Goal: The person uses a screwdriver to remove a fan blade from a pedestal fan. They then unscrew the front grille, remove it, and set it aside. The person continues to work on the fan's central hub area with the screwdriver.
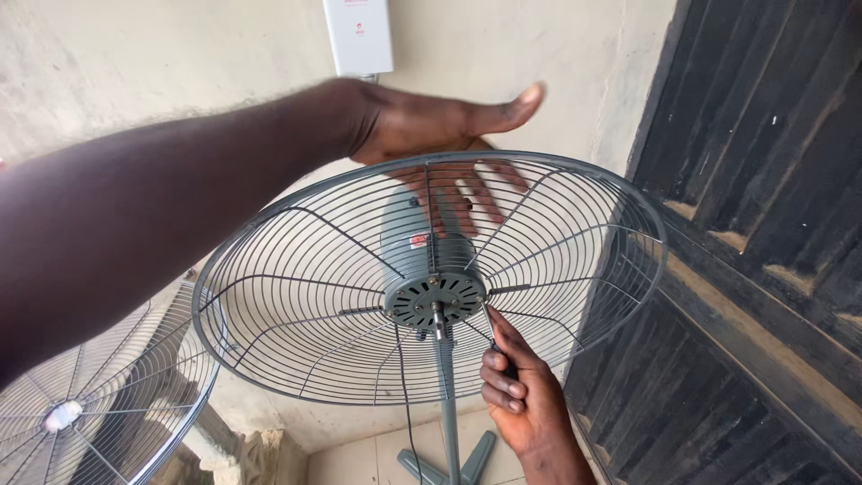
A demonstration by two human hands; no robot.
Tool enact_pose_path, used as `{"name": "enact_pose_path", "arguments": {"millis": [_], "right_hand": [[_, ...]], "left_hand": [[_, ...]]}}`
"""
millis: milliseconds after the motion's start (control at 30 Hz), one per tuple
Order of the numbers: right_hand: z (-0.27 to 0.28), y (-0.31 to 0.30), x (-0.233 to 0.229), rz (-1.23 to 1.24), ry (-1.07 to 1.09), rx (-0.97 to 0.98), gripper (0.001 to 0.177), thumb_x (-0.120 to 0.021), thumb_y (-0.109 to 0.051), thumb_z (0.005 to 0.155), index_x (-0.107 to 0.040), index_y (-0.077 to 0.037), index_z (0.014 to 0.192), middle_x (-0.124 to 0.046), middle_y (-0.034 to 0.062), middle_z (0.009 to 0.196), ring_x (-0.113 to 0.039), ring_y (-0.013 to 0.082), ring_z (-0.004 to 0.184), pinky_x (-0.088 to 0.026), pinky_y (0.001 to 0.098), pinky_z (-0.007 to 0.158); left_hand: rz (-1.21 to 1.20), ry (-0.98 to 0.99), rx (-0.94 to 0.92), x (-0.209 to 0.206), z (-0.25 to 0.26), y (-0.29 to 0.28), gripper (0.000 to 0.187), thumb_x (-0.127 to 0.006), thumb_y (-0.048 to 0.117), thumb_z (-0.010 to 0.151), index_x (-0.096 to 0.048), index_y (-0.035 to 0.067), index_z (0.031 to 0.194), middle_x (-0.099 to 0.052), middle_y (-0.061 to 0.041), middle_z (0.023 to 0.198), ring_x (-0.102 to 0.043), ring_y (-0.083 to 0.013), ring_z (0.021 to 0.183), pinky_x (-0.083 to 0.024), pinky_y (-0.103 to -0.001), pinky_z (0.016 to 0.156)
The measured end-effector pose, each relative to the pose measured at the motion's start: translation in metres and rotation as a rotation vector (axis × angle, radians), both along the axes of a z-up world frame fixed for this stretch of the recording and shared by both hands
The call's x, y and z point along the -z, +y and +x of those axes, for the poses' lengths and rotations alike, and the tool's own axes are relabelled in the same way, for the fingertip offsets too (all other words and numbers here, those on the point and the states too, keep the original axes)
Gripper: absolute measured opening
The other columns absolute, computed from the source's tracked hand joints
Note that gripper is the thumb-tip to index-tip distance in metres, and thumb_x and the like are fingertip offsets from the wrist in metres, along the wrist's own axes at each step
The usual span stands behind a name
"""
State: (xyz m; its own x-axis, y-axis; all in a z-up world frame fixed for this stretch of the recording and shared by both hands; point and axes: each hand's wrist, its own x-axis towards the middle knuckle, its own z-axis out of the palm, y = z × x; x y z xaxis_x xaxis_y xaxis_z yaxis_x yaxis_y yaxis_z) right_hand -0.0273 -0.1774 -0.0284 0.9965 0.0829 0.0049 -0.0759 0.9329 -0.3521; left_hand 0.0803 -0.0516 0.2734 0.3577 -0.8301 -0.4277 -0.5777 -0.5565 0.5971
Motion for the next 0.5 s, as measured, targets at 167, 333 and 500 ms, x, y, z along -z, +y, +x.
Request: {"name": "enact_pose_path", "arguments": {"millis": [167,333,500], "right_hand": [[0.007,0.003,0.002,0.117,0.087,-0.013,0.036,-0.054,-0.016,0.093,-0.050,-0.003,0.127,-0.051,0.0015,0.064,-0.037,0.0020,0.039,-0.029,0.0149,0.029],[0.004,0.003,0.003,0.227,0.001,-0.084,0.036,-0.054,-0.016,0.093,-0.053,-0.001,0.126,-0.051,0.0018,0.064,-0.038,0.0024,0.039,-0.031,0.0152,0.029],[0.000,0.006,-0.001,0.124,0.014,-0.001,0.037,-0.053,-0.015,0.094,-0.051,-0.003,0.128,-0.049,0.0012,0.064,-0.036,0.0013,0.039,-0.029,0.0140,0.029]], "left_hand": [[0.157,0.326,-0.068,0.011,0.011,-0.001,0.108,-0.022,0.083,0.071,-0.027,0.009,0.149,-0.035,-0.031,0.147,-0.042,-0.0438,0.135,-0.041,-0.064,0.101],[0.178,0.429,0.011,0.025,0.027,-0.004,0.103,-0.020,0.083,0.071,-0.024,0.017,0.151,-0.028,-0.024,0.153,-0.035,-0.0388,0.140,-0.039,-0.061,0.104],[0.238,0.410,0.097,0.032,0.037,-0.005,0.101,-0.025,0.082,0.073,-0.025,0.018,0.151,-0.031,-0.026,0.153,-0.035,-0.0345,0.142,-0.040,-0.057,0.107]]}}
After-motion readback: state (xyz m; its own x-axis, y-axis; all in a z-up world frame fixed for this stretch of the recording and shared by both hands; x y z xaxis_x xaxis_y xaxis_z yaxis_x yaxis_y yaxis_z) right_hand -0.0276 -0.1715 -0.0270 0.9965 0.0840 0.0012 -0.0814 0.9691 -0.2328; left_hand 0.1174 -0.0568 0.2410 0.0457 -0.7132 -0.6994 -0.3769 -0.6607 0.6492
